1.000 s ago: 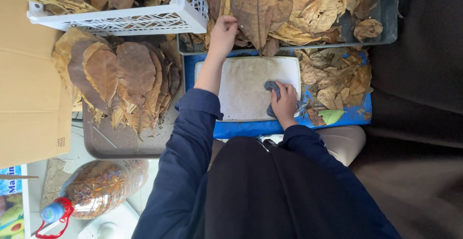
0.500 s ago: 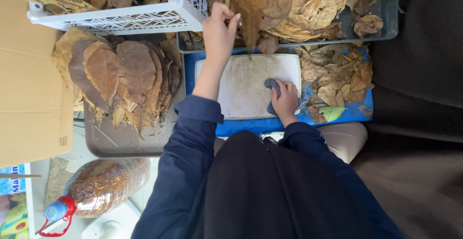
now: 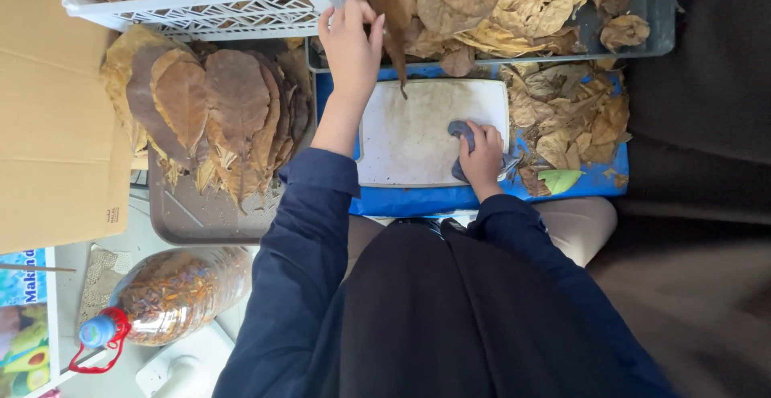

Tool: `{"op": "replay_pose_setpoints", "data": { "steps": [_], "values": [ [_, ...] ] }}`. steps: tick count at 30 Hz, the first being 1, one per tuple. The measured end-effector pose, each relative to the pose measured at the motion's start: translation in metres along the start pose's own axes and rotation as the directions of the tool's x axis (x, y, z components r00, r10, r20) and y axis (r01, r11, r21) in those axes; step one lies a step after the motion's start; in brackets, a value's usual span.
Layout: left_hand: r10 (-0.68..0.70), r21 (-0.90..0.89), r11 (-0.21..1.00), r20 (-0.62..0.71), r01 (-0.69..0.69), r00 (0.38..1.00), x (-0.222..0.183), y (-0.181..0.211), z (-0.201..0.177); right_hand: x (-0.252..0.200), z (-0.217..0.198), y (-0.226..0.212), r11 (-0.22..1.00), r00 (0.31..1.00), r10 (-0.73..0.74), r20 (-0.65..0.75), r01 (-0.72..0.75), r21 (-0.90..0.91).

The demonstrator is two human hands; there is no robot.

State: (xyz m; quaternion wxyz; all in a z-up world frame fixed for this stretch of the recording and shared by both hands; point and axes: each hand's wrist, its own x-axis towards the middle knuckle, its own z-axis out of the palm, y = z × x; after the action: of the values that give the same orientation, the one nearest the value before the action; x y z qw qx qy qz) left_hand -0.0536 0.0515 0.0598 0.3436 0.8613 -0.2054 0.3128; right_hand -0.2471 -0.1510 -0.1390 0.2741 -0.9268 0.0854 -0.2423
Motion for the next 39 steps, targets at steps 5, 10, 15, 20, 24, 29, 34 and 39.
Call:
{"op": "replay_pose_setpoints", "data": {
  "steps": [5,10,15,20,24,29,34,39],
  "values": [
    [-0.027,-0.350,0.936,0.030,0.036,0.999,0.000,0.046,-0.056,0.002,0.001,0.001,1.000,1.000,-0.008,-0.013,0.008,-0.004],
    [-0.108,-0.563,0.795,0.239,0.228,0.965,-0.070,0.034,-0.084,-0.004,0.009,0.017,0.999,1.000,-0.001,-0.024,0.002,0.049],
    [-0.265,-0.329,0.844,0.429,0.423,0.864,-0.143,0.018,-0.076,-0.003,0.003,0.019,0.949,0.982,0.158,-0.107,-0.121,0.291],
    [-0.141,-0.053,0.980,0.502,0.193,0.854,-0.143,0.021,-0.044,-0.011,-0.018,0.021,0.912,0.935,0.270,-0.230,-0.172,0.371],
    [0.249,0.069,0.938,0.543,-0.338,0.802,-0.173,-0.004,0.048,-0.010,-0.032,0.002,0.893,0.941,0.276,-0.198,-0.174,0.414],
    [0.143,-0.034,0.980,0.809,-0.197,0.570,-0.204,0.009,0.075,0.001,-0.026,0.006,0.893,0.939,0.297,-0.173,-0.209,0.398],
    [0.157,-0.017,0.978,0.714,-0.208,0.683,-0.255,0.010,0.021,0.002,-0.011,0.011,0.941,0.982,0.179,-0.065,-0.152,0.302],
    [0.179,0.058,0.947,0.723,-0.317,0.667,-0.320,-0.008,0.033,-0.004,0.038,-0.001,0.933,0.914,-0.358,0.190,0.346,0.094]
  ]
}}
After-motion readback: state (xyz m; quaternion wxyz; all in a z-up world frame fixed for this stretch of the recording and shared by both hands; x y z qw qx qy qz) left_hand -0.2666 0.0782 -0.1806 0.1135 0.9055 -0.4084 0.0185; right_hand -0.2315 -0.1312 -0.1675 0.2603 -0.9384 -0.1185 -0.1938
